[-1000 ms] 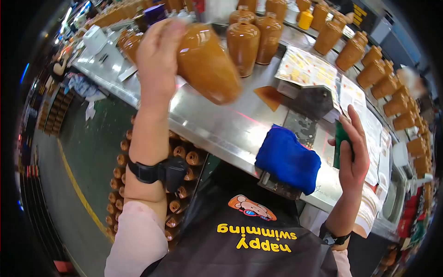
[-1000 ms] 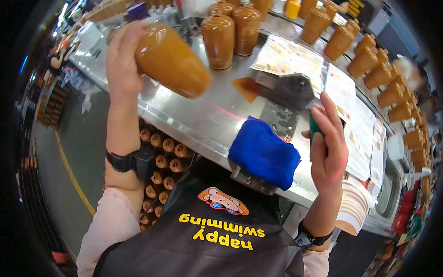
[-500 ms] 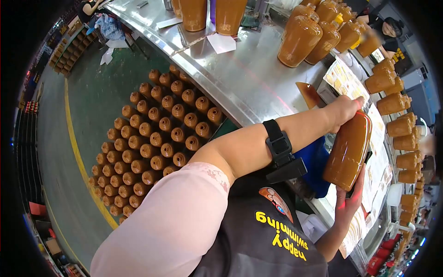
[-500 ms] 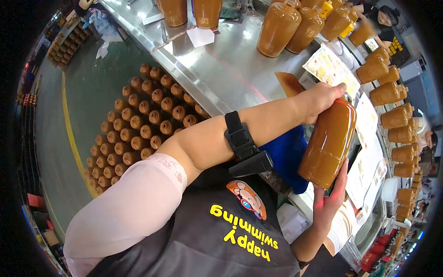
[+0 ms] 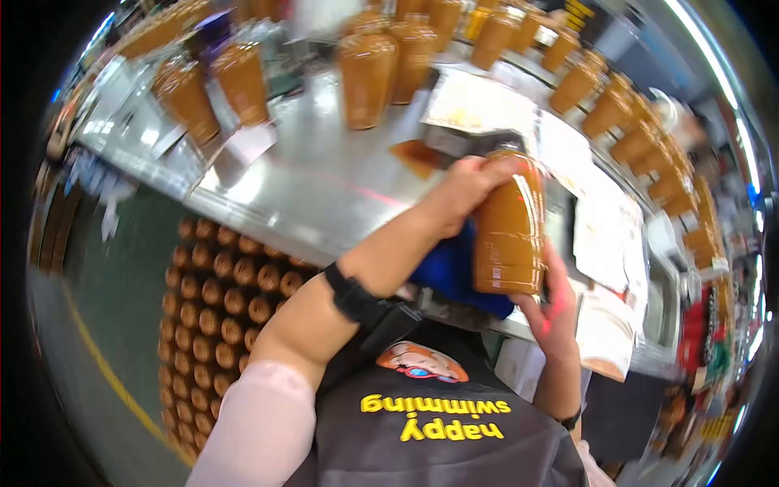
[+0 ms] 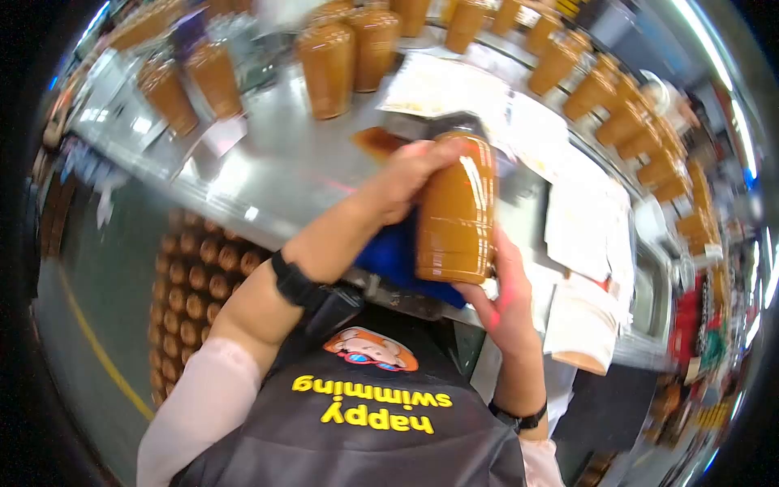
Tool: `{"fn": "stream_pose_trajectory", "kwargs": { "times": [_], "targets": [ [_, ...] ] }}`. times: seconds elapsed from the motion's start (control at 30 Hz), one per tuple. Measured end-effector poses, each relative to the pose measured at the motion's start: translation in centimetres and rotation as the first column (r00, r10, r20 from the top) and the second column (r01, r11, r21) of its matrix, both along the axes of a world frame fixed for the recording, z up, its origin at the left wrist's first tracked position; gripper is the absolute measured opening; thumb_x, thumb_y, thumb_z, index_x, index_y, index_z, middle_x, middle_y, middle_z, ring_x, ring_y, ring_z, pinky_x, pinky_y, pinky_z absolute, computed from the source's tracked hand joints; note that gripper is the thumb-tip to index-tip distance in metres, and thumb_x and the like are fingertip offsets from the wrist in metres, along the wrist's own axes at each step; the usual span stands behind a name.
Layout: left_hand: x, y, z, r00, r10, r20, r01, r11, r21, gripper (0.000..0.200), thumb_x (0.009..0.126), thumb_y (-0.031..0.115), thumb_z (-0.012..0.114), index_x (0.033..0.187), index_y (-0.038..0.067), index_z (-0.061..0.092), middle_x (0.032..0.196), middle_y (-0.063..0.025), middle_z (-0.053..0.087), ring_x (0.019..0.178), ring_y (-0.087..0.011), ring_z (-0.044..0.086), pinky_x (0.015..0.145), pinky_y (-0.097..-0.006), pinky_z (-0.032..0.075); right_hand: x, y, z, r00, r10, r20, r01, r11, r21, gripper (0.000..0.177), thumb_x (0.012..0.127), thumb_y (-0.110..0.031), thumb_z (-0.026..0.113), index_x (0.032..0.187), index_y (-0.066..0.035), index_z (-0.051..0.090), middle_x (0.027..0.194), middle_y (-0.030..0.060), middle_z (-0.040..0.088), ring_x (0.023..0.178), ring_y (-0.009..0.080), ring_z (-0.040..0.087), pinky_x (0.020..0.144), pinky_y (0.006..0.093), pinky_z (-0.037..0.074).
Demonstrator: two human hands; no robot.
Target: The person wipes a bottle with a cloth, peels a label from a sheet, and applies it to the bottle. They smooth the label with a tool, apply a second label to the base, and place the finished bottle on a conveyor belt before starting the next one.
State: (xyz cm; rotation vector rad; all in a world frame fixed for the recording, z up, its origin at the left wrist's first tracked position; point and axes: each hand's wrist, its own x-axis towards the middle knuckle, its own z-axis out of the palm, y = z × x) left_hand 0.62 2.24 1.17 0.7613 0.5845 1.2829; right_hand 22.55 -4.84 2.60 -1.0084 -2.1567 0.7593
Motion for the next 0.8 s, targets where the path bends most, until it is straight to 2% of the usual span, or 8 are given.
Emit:
{"fn": "stream_pose_trajectory", "kwargs": {
  "times": [0.1,0.13,0.33,0.43,0.53,0.63,0.73,0.8],
  "targets": [
    [0.2,0.4,-0.1,0.995,0.015,-0.099,-0.016,1.000,-0.005,0.052,0.089,0.042,0.070,0.115,-0.003,0.061,0.102,-0.0096,0.069,0.090,-0.0150,0.067,0.081,-0.0286,0.053,0.7,0.4,-1.1,0.999,0.021,-0.043,-0.020,0.999,0.029,0.080,0.078,-0.012,0.080,0.143,0.004,0.038,0.133,0.0203,0.053,0.114,0.0296,0.058,0.091,0.0353,0.050],
    [0.3,0.3,-0.1,0.990,0.008,-0.143,-0.011,1.000,-0.016,0.053,0.090,0.042,0.070,0.115,-0.003,0.060,0.102,-0.0095,0.069,0.090,-0.0146,0.067,0.081,-0.0283,0.052,0.9,0.2,-0.8,0.999,0.014,0.030,-0.015,0.999,0.040,0.081,0.082,-0.019,0.078,0.147,0.004,0.034,0.134,0.0194,0.052,0.123,0.0287,0.056,0.101,0.0366,0.046],
    [-0.2,0.6,0.4,0.954,0.032,-0.298,-0.039,0.999,-0.015,0.060,0.090,0.047,0.068,0.117,-0.005,0.057,0.102,-0.0078,0.067,0.090,-0.0121,0.064,0.081,-0.0264,0.051,0.4,0.4,-1.7,0.996,0.084,-0.028,-0.082,0.995,0.049,0.087,0.079,-0.022,0.080,0.147,0.004,0.031,0.129,0.0221,0.053,0.117,0.0353,0.054,0.099,0.0392,0.044],
    [-0.5,1.0,0.8,0.885,0.033,-0.464,-0.036,0.999,0.003,0.069,0.089,0.049,0.068,0.124,-0.009,0.053,0.109,-0.0114,0.066,0.097,-0.0147,0.063,0.086,-0.0271,0.050,0.2,0.4,-2.1,0.994,0.100,-0.052,-0.098,0.994,0.053,0.088,0.079,-0.023,0.080,0.146,0.005,0.030,0.127,0.0236,0.053,0.115,0.0380,0.052,0.099,0.0413,0.043],
    [-0.2,0.7,0.5,0.809,0.152,-0.568,-0.135,0.988,0.072,0.048,0.097,0.044,0.058,0.118,0.000,0.060,0.103,-0.0051,0.067,0.092,-0.0100,0.063,0.084,-0.0250,0.050,0.1,0.3,-2.3,0.994,0.096,-0.049,-0.093,0.993,0.073,0.087,0.080,-0.022,0.079,0.146,0.005,0.030,0.127,0.0238,0.053,0.115,0.0381,0.052,0.099,0.0414,0.043],
    [-0.3,1.0,-0.1,0.867,0.117,-0.485,-0.134,0.991,0.000,0.050,0.097,0.044,0.058,0.121,0.000,0.057,0.105,-0.0060,0.066,0.094,-0.0102,0.062,0.084,-0.0254,0.050,-0.1,0.2,-2.3,0.995,0.080,-0.059,-0.074,0.993,0.094,0.086,0.081,-0.022,0.079,0.146,0.005,0.030,0.126,0.0239,0.053,0.114,0.0381,0.053,0.099,0.0417,0.043],
    [-0.5,1.2,-0.5,0.900,0.074,-0.429,-0.087,0.996,-0.010,0.086,0.090,0.049,0.067,0.140,-0.014,0.036,0.125,-0.0194,0.058,0.113,-0.0188,0.056,0.097,-0.0290,0.044,-0.3,0.3,-2.5,0.997,0.055,-0.052,-0.047,0.990,0.135,0.086,0.080,-0.021,0.079,0.146,0.006,0.030,0.125,0.0238,0.054,0.113,0.0384,0.053,0.098,0.0421,0.043],
    [-0.6,1.5,-0.1,0.906,0.065,-0.419,-0.060,0.998,0.025,0.088,0.090,0.049,0.067,0.143,-0.013,0.033,0.126,-0.0196,0.057,0.115,-0.0195,0.055,0.099,-0.0281,0.043,-0.5,0.4,-2.6,0.997,0.052,-0.048,-0.043,0.984,0.173,0.086,0.079,-0.021,0.079,0.145,0.006,0.030,0.124,0.0237,0.054,0.113,0.0388,0.053,0.098,0.0422,0.044]
  ]
}}
